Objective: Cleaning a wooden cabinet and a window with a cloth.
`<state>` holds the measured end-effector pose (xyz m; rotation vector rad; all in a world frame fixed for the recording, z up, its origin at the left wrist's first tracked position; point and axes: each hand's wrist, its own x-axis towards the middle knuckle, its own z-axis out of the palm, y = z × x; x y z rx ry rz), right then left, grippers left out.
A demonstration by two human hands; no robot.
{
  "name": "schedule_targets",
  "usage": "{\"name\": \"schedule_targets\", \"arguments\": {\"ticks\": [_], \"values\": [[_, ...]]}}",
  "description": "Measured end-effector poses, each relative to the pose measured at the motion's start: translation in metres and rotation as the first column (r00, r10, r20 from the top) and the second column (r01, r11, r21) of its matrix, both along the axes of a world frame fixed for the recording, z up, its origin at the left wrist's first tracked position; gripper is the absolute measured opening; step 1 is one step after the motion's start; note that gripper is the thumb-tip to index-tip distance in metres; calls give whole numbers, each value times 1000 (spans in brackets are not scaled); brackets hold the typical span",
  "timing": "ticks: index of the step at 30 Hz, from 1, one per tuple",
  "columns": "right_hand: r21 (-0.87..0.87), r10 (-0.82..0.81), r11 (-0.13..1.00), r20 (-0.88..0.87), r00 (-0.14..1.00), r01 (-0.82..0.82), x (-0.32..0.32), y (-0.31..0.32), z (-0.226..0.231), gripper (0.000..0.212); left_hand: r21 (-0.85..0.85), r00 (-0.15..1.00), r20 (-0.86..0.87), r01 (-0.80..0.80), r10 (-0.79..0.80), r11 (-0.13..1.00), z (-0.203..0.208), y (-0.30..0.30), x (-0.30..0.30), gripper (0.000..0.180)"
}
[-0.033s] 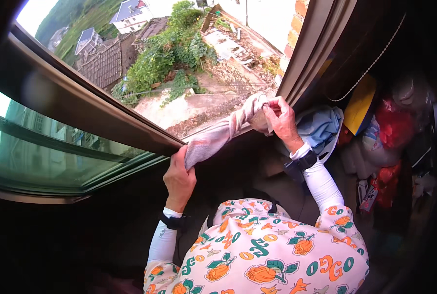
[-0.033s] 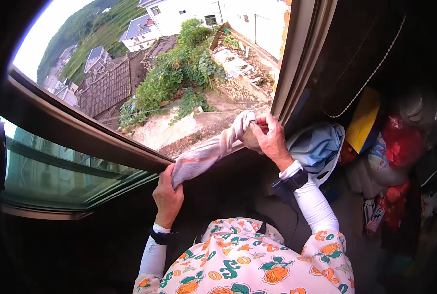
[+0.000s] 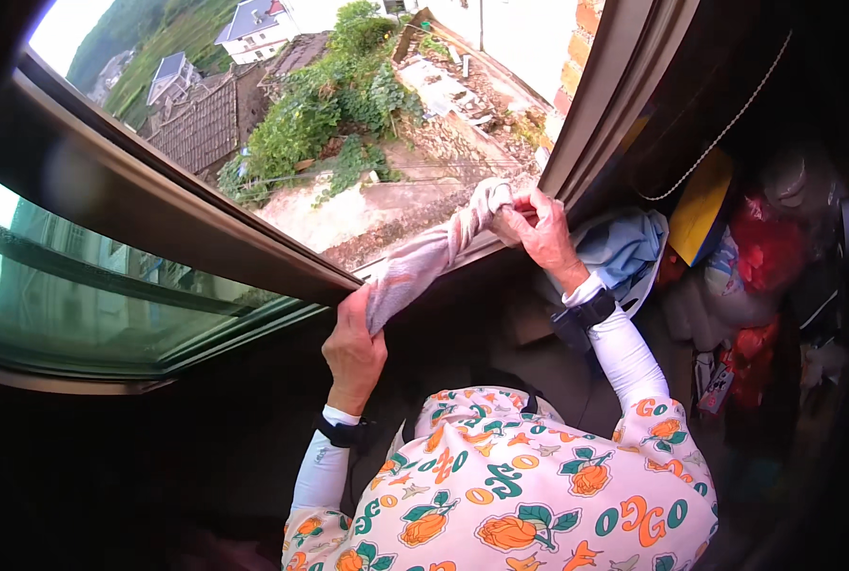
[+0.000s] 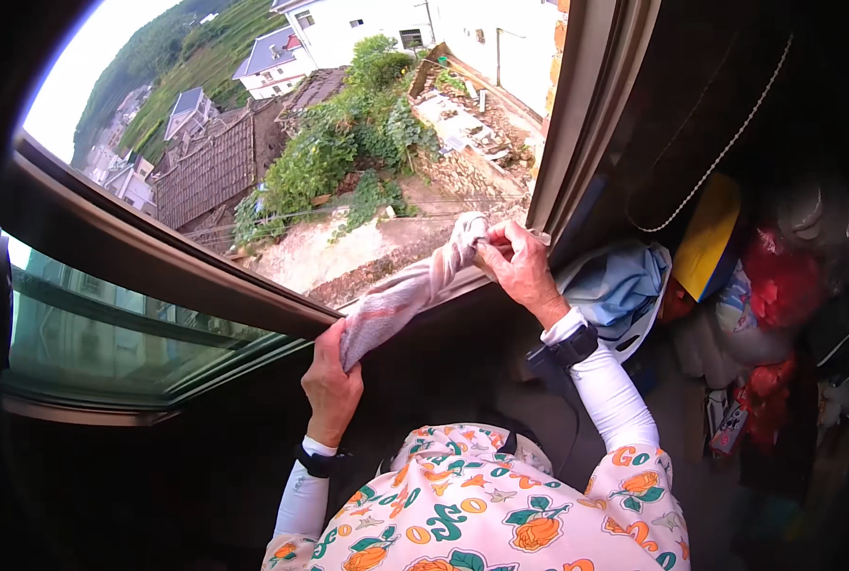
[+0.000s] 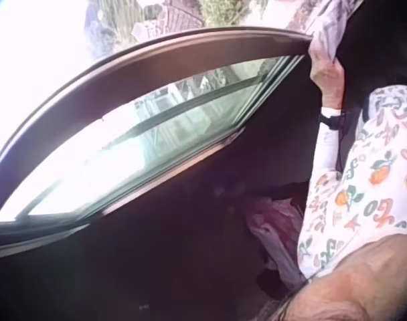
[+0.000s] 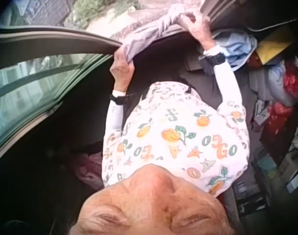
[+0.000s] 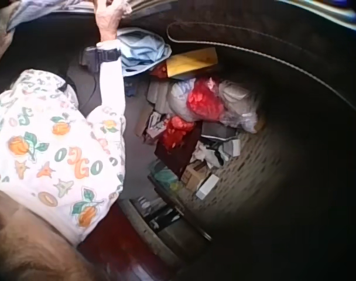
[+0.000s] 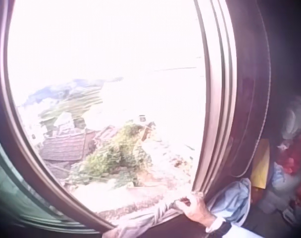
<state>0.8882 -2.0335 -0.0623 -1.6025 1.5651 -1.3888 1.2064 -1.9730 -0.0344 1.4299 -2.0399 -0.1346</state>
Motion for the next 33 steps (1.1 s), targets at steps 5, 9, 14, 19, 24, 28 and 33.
{"name": "schedule_targets", "arguments": {"ticks": [5, 9, 14, 19, 24, 28, 33], "values": [[22, 308, 928, -608, 732, -373, 54, -7, -73, 11, 60, 992, -75, -92, 97, 994, -11, 9, -4, 34], [89, 592, 798, -306, 746, -597, 141, -19, -86, 11, 123, 964, -215, -135, 159, 983, 8, 26, 11, 30], [95, 606, 788, -291, 740, -608, 130, -36, -84, 13, -53, 994, -44, -106, 104, 993, 12, 27, 0, 34], [114, 346, 931, -585, 733, -347, 21, -29, -76, 16, -65, 985, 111, 137, -129, 988, -21, -15, -49, 40], [35, 63, 998, -754, 654, -55, -45, -15, -81, 19, 212, 934, 268, 181, -235, 961, -74, -54, -84, 59], [62, -9, 995, -753, 658, 84, -10, -24, -94, 22, 218, 912, 281, 242, -298, 945, -109, -57, -92, 72], [129, 94, 990, -264, 960, -62, 51, -25, -106, 17, 203, 900, 305, 260, -313, 944, -96, -43, -61, 61]]}}
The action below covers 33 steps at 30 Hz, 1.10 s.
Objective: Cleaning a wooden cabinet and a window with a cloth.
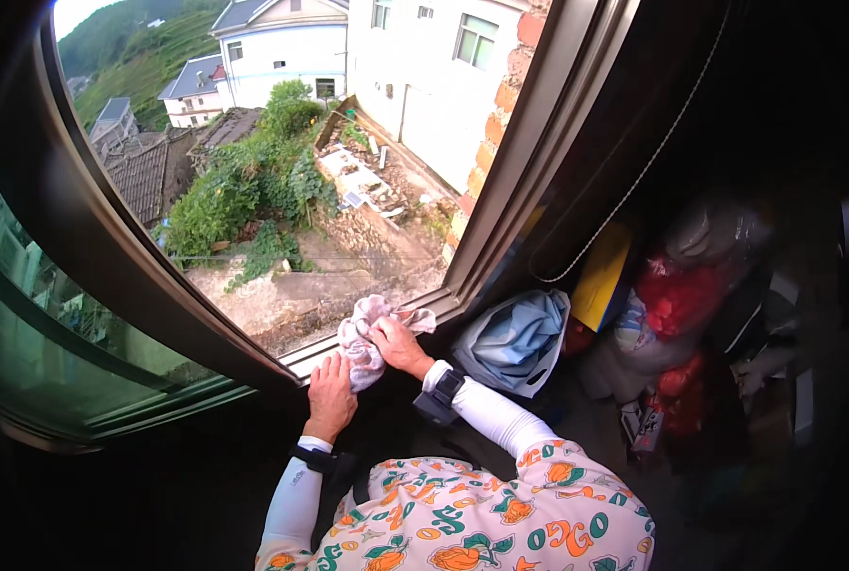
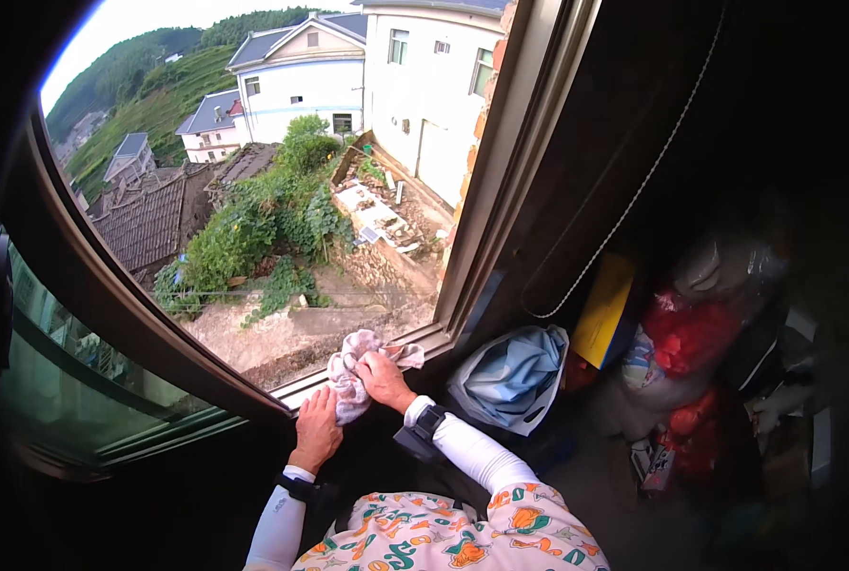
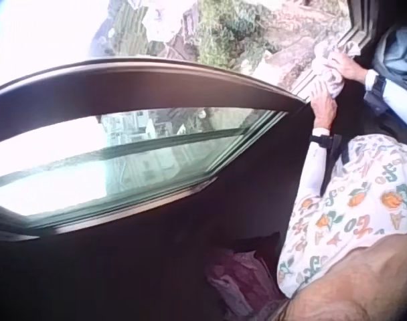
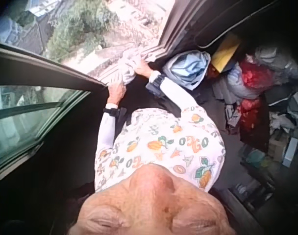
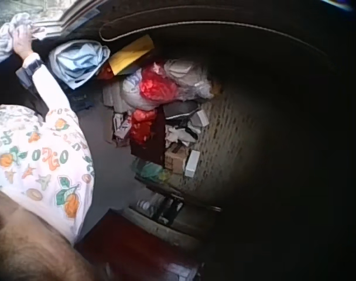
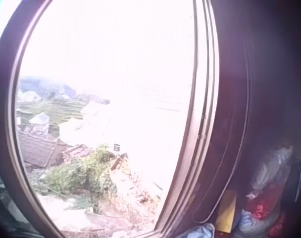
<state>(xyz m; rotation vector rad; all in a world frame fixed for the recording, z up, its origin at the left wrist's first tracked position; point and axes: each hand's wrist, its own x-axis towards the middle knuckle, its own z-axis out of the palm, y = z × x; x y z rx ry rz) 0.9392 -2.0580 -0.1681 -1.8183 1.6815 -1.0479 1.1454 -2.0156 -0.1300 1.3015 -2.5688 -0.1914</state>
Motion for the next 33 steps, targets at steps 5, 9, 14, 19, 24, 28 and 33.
{"name": "schedule_targets", "arguments": {"ticks": [5, 9, 14, 19, 24, 28, 33], "values": [[8, -11, 996, 999, -35, -94, -49, 5, 112, 27, 135, 887, -462, 48, 20, 990, 76, -13, -5, 41], [-554, 423, 831, 683, 595, 45, -43, 5, 335, 25, -26, 560, -814, 224, -151, 974, 166, -32, -40, 61], [-830, -555, 443, -550, 624, -338, -83, -2, 598, 21, -612, 455, -699, 18, -551, 791, 345, -75, -146, 70], [-781, -682, 569, -623, 383, -257, -106, -1, 692, 26, -800, 676, -432, 17, -597, 599, 396, -111, -215, 52], [-681, -602, 691, -727, 329, -241, -113, -15, 549, 28, -739, 813, -342, 76, -471, 669, 264, -108, -222, 51], [-522, -422, 845, -785, 454, -116, -107, -7, 417, 38, -590, 919, -173, 192, -355, 784, 174, -84, -199, 51], [-365, -291, 931, -718, 632, 13, -100, -11, 275, 33, -393, 952, -37, 267, -305, 880, 71, -76, -173, 48]]}}
